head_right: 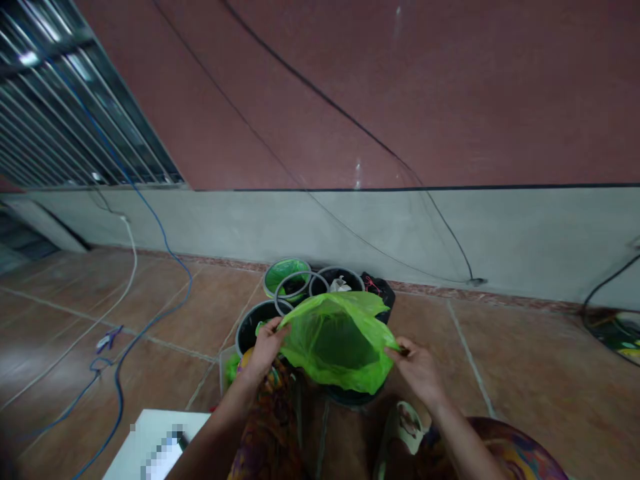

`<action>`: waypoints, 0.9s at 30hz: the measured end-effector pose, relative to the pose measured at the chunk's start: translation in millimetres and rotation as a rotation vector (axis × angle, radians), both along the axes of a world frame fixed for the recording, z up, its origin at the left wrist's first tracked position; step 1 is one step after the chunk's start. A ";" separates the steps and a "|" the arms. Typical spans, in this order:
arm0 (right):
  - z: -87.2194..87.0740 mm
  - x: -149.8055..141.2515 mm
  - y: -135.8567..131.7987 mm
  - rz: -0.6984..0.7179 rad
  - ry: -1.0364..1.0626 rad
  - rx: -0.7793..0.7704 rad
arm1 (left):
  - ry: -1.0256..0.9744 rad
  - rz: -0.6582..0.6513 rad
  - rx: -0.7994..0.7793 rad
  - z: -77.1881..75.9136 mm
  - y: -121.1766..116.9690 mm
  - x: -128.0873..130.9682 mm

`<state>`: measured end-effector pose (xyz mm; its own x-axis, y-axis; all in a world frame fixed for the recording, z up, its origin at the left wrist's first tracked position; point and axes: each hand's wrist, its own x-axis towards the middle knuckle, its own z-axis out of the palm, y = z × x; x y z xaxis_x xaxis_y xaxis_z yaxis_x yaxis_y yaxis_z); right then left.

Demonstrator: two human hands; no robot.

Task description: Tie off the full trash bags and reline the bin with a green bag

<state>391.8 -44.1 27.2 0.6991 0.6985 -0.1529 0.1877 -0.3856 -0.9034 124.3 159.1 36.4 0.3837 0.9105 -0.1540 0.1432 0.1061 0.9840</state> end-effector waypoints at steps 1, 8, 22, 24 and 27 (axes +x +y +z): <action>2.1 5.6 0.5 -0.061 -0.104 -0.021 | -0.053 -0.037 -0.048 4.7 -0.9 0.1; 3.0 18.4 -3.1 -0.253 -0.625 -0.135 | -0.036 -0.127 0.018 19.1 -0.9 -10.9; -2.1 -31.9 6.9 0.316 -0.617 -0.237 | 0.294 -0.089 0.523 10.1 -26.6 3.2; -1.2 -46.2 25.6 0.389 -0.528 -0.148 | 0.242 -0.113 0.514 12.2 -29.9 5.8; -5.7 -60.9 40.5 0.464 -0.450 -0.179 | 0.225 -0.120 0.503 17.9 -31.4 7.1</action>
<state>330.8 -3.6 21.5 0.3548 0.9331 -0.0581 0.7138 -0.3105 -0.6277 131.4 127.7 54.3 0.4974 0.8446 0.1980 0.3373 -0.3986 0.8528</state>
